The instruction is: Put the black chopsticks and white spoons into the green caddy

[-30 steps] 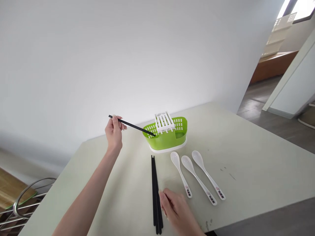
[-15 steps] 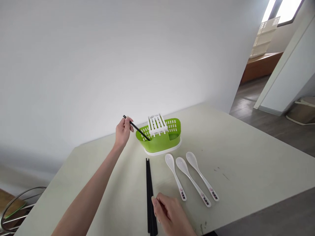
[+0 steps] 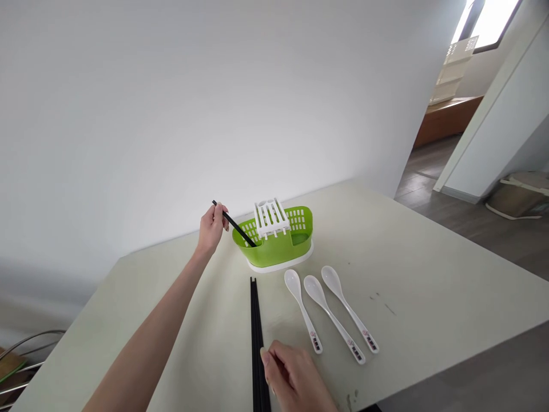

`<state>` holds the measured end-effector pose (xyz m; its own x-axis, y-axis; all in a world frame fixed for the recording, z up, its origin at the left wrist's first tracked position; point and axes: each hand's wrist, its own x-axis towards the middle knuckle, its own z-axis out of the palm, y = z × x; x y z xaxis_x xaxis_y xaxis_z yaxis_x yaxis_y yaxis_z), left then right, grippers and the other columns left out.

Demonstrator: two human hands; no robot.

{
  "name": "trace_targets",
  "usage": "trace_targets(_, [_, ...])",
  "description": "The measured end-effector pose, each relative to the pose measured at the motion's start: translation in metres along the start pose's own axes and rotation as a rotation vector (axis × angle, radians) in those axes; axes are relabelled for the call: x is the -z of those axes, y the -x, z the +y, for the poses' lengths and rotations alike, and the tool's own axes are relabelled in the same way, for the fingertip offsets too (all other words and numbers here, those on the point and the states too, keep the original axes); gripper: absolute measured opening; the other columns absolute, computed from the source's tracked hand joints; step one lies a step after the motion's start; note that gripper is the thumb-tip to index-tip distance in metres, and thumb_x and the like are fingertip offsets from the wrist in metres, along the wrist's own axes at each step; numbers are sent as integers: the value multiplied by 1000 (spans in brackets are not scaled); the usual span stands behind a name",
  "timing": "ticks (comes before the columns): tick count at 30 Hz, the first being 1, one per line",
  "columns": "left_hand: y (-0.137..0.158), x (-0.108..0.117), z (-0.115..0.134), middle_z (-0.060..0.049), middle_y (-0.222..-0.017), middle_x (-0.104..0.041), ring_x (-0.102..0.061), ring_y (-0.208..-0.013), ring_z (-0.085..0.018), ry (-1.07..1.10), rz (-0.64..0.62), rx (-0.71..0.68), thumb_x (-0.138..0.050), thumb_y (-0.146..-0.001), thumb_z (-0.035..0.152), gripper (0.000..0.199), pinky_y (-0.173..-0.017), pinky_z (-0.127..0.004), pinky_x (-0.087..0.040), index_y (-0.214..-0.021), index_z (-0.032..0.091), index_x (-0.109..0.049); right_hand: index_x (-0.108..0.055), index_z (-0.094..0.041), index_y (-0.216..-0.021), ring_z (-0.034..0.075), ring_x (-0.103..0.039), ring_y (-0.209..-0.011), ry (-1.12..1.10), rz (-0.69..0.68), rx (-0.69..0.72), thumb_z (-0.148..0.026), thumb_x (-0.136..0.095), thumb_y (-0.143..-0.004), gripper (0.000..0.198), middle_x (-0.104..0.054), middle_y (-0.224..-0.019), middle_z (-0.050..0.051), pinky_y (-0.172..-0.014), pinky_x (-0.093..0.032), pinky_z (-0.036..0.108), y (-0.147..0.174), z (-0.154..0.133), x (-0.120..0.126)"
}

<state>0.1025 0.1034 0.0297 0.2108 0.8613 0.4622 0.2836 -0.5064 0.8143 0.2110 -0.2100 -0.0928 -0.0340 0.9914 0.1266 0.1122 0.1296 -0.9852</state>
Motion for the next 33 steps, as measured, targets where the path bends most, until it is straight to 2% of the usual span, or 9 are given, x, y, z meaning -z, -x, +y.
trace_targets(6, [-2, -4, -5, 5, -60, -39, -49, -51, -12, 57, -35, 73, -58, -97, 63, 45, -51, -24, -45, -91, 20, -67, -29, -26, -70, 11, -34, -51, 16, -8, -15, -44, -37, -107, 42, -39, -57, -5, -50, -22, 27, 1, -1, 0])
trace_targets(10, [1, -8, -7, 5, -62, -40, -48, -53, -12, 19, -37, 91, -59, -97, 61, 44, -53, -24, -44, -95, 20, -71, -29, -26, -70, 11, -32, -51, 38, -8, -14, -43, -37, -106, 41, -36, -57, -6, -50, -22, 27, 1, -2, 1])
trace_targets(18, [8, -12, -6, 4, -62, -39, -45, -54, -12, 41, -41, 120, -64, -93, 62, 44, -51, -24, -38, -92, 19, -73, -29, -25, -70, 11, -34, -51, 82, -10, -1, -41, -38, -106, 40, -38, -57, -5, -50, -22, 27, 0, -1, 2])
trace_targets(28, [14, -10, -7, 3, -60, -47, -48, -52, -11, 57, -10, 161, -73, -87, 61, 42, -51, -24, -43, -86, 19, -71, -29, -25, -70, 10, -33, -51, 96, -4, 21, -39, -39, -106, 40, -38, -57, -5, -49, -22, 27, 0, 0, 2])
trace_targets(33, [12, -12, -7, 4, -61, -49, -44, -47, -9, 74, 3, 132, -70, -90, 56, 37, -45, -23, -37, -89, 19, -69, -29, -25, -69, 10, -34, -51, 90, 7, 24, -38, -41, -106, 41, -38, -57, -5, -49, -22, 26, 0, -2, 3])
